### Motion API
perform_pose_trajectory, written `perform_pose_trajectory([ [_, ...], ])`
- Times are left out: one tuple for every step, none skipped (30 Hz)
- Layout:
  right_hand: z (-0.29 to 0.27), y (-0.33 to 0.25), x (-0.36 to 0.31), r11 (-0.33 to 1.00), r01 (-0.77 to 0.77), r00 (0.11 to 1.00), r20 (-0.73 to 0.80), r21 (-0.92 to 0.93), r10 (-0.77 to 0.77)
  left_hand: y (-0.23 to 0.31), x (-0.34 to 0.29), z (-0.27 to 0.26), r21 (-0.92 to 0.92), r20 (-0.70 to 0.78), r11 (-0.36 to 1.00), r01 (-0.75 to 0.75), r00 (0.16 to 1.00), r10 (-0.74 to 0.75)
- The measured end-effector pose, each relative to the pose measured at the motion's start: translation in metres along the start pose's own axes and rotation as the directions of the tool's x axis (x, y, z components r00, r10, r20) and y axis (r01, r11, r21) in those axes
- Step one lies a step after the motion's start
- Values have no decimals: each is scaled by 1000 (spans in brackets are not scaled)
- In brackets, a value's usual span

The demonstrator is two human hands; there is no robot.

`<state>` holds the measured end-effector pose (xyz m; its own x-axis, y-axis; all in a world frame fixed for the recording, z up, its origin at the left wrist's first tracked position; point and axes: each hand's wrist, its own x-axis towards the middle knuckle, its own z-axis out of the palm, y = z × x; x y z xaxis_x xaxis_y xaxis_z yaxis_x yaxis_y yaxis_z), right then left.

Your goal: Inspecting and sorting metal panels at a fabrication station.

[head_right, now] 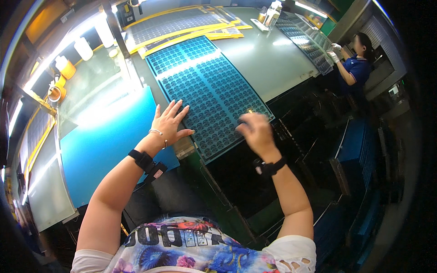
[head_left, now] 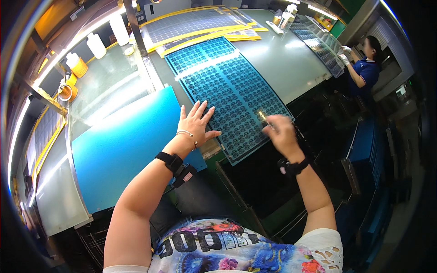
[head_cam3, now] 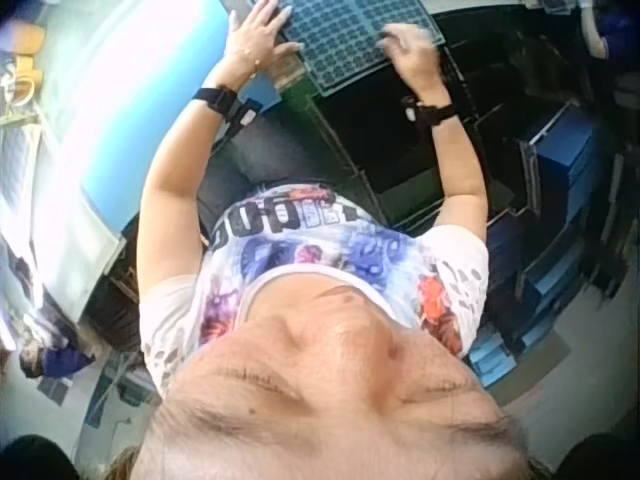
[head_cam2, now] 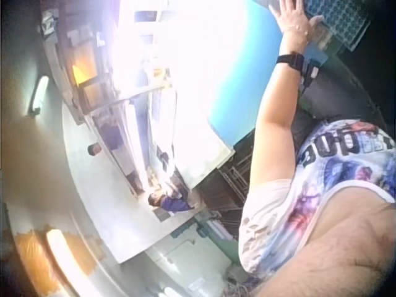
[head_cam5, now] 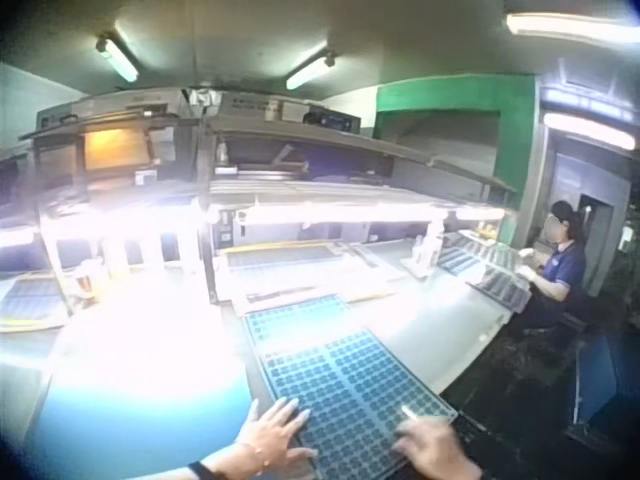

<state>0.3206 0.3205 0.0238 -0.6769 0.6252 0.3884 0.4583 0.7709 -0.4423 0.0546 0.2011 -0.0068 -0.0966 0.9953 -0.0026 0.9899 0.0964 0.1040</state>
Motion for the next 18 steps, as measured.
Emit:
perform_pose_trajectory([
  [-8,26,-5,976,-111,983,-162,-188,81,2,1,-1,7,6,1000,0,1000,0],
  [-13,51,-15,920,-257,959,-194,-296,206,3,2,0,4,1,1000,-9,1000,9],
  [-16,73,-26,876,-374,925,-187,-305,330,5,4,2,5,-4,1000,-13,1000,13],
  [-14,82,-29,846,-420,907,-180,-330,380,5,4,2,10,-6,1000,-10,1000,10],
  [-9,89,-33,852,-494,866,-177,-171,467,4,4,2,8,-8,1000,-15,1000,15],
  [-5,91,-34,831,-556,822,-157,-7,548,4,3,0,11,1,1000,-4,1000,4],
  [-1,92,-35,830,-558,820,-160,-9,549,4,2,-1,14,10,1000,5,1000,-5],
  [3,93,-35,811,-585,790,-210,24,576,4,2,0,12,9,1000,0,1000,0],
  [8,94,-35,791,-609,756,-258,59,601,4,2,0,8,9,1000,7,1000,-7],
  [13,95,-35,790,-611,754,-262,58,603,4,2,1,3,10,1000,14,1000,-14],
  [17,97,-34,706,-650,647,-281,282,708,4,1,1,3,8,1000,7,1000,-8],
  [21,98,-32,588,-641,532,-267,492,803,5,1,1,-14,20,1000,14,1000,-14],
  [22,100,-30,550,-640,475,-286,536,832,5,2,1,-32,32,999,20,999,-19],
  [18,103,-28,550,-641,471,-292,535,832,5,2,0,-34,30,999,13,999,-12],
  [13,106,-23,494,-723,470,-179,483,864,5,2,1,-33,31,999,13,999,-12],
  [8,103,-18,437,-797,453,-66,417,889,5,2,2,-32,33,999,13,999,-11],
  [3,101,-12,474,-834,465,-102,282,879,5,2,2,-36,36,999,10,999,-9],
  [-2,88,-1,491,-859,480,-106,147,871,3,2,4,-27,30,999,18,999,-17],
])
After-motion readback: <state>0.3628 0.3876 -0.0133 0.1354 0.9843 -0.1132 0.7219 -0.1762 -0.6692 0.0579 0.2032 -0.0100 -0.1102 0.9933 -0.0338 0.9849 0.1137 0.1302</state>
